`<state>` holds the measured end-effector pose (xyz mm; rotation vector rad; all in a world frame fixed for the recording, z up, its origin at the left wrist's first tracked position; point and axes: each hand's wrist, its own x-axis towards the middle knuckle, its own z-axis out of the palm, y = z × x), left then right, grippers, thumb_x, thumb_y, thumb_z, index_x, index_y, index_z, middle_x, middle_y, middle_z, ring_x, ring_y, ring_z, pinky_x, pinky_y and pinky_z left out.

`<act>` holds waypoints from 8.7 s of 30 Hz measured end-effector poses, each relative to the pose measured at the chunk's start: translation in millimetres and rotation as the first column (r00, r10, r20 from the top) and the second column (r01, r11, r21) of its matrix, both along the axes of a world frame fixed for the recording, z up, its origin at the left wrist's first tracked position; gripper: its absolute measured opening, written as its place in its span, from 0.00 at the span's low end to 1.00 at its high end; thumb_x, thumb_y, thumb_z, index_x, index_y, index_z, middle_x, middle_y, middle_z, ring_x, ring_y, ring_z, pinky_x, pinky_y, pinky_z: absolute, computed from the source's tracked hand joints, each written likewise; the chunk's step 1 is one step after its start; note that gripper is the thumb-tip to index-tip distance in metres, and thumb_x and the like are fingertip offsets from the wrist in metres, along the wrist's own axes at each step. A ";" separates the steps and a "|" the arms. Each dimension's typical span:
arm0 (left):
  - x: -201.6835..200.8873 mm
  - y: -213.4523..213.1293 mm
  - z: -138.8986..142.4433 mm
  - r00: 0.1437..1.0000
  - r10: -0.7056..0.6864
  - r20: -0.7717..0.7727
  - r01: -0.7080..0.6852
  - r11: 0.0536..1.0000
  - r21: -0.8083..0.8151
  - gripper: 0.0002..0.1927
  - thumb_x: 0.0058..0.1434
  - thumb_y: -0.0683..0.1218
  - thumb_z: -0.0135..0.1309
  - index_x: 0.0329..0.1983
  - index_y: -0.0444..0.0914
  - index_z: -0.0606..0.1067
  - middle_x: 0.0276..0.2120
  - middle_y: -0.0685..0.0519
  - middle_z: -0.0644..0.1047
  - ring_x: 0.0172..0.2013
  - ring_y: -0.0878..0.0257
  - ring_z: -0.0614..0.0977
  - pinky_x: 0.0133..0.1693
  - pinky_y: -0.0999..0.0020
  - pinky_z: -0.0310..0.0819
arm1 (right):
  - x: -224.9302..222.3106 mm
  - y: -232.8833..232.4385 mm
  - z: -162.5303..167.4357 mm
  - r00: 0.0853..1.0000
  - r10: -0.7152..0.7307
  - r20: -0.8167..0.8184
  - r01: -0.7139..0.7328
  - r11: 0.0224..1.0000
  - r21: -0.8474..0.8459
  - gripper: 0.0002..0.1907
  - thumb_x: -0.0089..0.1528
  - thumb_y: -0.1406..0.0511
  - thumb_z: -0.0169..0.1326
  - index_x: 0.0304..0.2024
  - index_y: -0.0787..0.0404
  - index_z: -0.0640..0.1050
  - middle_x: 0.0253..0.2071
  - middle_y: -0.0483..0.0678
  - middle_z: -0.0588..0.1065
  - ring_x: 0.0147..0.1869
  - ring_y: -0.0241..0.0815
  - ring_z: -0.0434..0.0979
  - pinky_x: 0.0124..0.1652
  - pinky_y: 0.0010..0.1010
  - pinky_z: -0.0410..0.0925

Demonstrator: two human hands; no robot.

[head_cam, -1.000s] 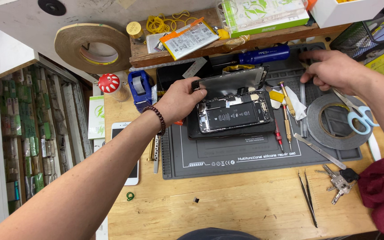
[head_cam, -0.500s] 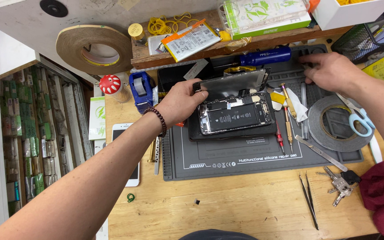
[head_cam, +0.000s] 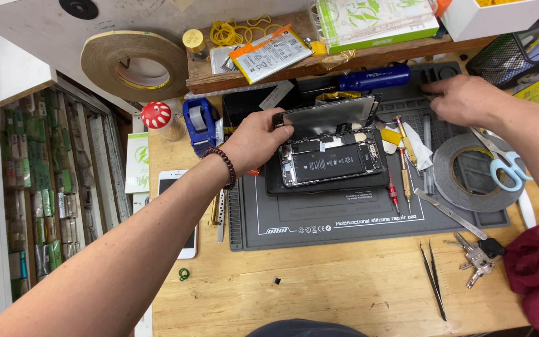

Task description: The person repairs a smartphone at a workbench. They pry along the edge of the phone with a tool, use a yellow pry tool to open the back cover, lift the display assembly open, and use a screwdriver to work on the internal components while holding the phone steady.

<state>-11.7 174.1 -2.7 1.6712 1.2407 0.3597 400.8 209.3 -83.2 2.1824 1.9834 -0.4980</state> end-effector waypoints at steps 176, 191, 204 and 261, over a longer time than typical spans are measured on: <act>-53.8 -12.7 68.5 0.963 -0.060 -0.263 0.135 0.951 0.279 0.16 0.66 0.50 0.53 0.52 0.37 0.77 0.48 0.41 0.81 0.52 0.44 0.80 0.53 0.55 0.74 | -271.4 -156.6 199.4 0.955 0.169 -0.244 0.025 0.774 0.633 0.08 0.62 0.67 0.57 0.42 0.63 0.77 0.37 0.56 0.79 0.42 0.60 0.80 0.41 0.48 0.71; -44.4 -15.0 66.8 0.966 -0.033 -0.258 0.116 0.942 0.315 0.16 0.65 0.50 0.54 0.51 0.37 0.76 0.46 0.39 0.80 0.51 0.42 0.79 0.51 0.52 0.72 | -249.9 -146.7 204.0 0.910 0.088 -0.405 0.119 0.880 0.461 0.09 0.60 0.68 0.58 0.44 0.61 0.81 0.38 0.52 0.82 0.42 0.48 0.84 0.43 0.38 0.74; -45.2 -19.6 83.1 0.958 -0.025 -0.287 0.099 0.964 0.246 0.21 0.65 0.51 0.52 0.59 0.39 0.72 0.51 0.40 0.78 0.52 0.44 0.80 0.53 0.54 0.73 | -182.9 -175.6 182.6 0.336 -0.046 -0.941 0.605 0.776 0.178 0.10 0.63 0.73 0.60 0.47 0.66 0.78 0.41 0.50 0.80 0.42 0.37 0.82 0.44 0.28 0.77; -38.7 -20.6 80.5 0.956 -0.012 -0.293 0.092 0.961 0.260 0.23 0.65 0.52 0.52 0.61 0.37 0.73 0.51 0.37 0.79 0.53 0.43 0.80 0.55 0.56 0.73 | -77.1 -82.7 125.5 0.803 -0.467 -0.371 0.458 0.881 -0.117 0.25 0.71 0.64 0.44 0.71 0.47 0.71 0.40 0.52 0.75 0.34 0.41 0.71 0.33 0.34 0.69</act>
